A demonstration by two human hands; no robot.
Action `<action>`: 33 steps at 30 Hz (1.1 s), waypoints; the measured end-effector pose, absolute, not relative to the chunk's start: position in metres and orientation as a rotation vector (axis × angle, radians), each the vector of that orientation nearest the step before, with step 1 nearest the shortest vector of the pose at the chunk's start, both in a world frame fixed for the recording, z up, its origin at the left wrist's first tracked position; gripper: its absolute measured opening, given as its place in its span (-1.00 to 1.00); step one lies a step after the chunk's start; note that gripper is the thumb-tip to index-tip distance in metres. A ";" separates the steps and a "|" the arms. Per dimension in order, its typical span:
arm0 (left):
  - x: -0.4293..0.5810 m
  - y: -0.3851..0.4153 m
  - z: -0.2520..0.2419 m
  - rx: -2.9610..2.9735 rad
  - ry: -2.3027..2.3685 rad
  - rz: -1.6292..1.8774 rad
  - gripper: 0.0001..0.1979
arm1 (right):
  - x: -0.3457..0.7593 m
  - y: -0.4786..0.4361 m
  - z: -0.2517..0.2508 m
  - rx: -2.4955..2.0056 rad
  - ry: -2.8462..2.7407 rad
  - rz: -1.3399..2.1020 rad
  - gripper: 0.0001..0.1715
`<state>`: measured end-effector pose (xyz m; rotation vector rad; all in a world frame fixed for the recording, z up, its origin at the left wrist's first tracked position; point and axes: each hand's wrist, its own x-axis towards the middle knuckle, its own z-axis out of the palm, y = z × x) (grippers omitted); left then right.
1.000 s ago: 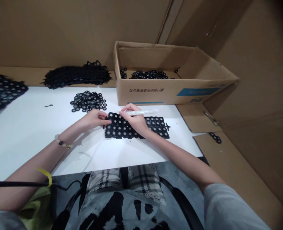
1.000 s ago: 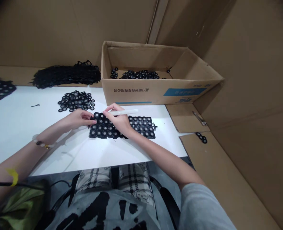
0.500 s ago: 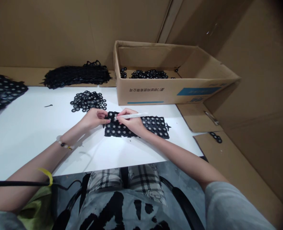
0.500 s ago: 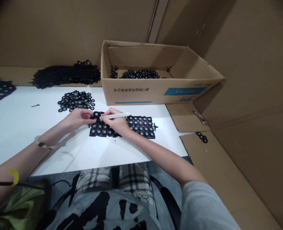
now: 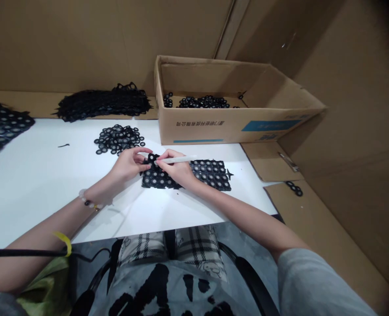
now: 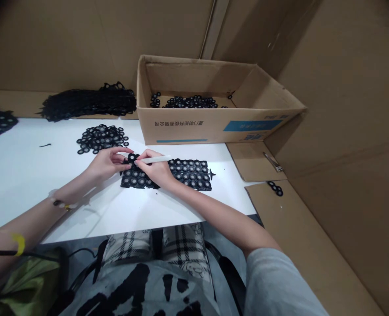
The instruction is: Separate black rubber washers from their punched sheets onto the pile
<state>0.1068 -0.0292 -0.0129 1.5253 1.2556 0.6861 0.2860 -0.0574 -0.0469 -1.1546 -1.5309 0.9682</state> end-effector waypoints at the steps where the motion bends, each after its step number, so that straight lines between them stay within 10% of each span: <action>1: 0.108 -0.031 -0.010 1.526 1.248 0.683 -0.45 | 0.285 -0.058 -0.046 -1.155 -1.549 0.949 -0.82; 15: 0.090 -0.018 -0.009 1.725 1.175 0.370 -0.84 | 0.296 -0.055 -0.042 -1.173 -1.443 1.036 -0.80; 33: 0.090 -0.021 -0.007 1.798 1.184 0.313 -0.76 | 0.290 -0.061 -0.038 -1.142 -1.541 1.060 -0.83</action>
